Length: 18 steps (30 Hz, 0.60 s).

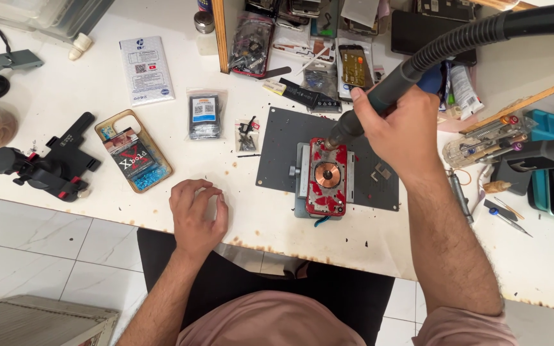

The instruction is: Using a heat gun and a prying tool to remove adhesive and separate components from a phone's back panel.

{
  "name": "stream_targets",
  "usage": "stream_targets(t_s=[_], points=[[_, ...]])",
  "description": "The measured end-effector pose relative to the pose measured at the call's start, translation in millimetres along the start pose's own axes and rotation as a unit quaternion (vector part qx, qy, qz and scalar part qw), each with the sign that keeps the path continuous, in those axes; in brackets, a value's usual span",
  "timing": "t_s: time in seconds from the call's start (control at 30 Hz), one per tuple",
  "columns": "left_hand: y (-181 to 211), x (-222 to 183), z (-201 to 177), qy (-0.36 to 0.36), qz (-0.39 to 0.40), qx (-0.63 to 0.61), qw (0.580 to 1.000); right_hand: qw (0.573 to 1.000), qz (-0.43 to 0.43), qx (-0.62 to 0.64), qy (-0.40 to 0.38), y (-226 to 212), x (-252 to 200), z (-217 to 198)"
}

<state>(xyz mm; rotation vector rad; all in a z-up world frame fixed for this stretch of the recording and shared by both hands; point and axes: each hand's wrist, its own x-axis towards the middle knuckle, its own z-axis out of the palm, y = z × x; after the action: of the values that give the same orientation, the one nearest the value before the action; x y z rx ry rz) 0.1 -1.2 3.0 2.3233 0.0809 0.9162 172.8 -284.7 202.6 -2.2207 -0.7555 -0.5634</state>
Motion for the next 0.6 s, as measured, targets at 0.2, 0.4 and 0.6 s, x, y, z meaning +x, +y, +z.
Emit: stream_targets(t_s=[0.2, 0.4, 0.6], points=[[0, 0, 1, 0.01, 0.007, 0.003, 1.0, 0.999, 0.023, 0.028, 0.006, -1, -2, 0], [-6, -2, 1, 0.035, 0.027, -0.001, 0.999, 0.995, 0.038, 0.078, 0.054, 15, -15, -21], [2, 5, -4, 0.041, 0.099, -0.025, 0.994, 0.951, 0.171, -0.078, 0.245, 29, -47, -130]])
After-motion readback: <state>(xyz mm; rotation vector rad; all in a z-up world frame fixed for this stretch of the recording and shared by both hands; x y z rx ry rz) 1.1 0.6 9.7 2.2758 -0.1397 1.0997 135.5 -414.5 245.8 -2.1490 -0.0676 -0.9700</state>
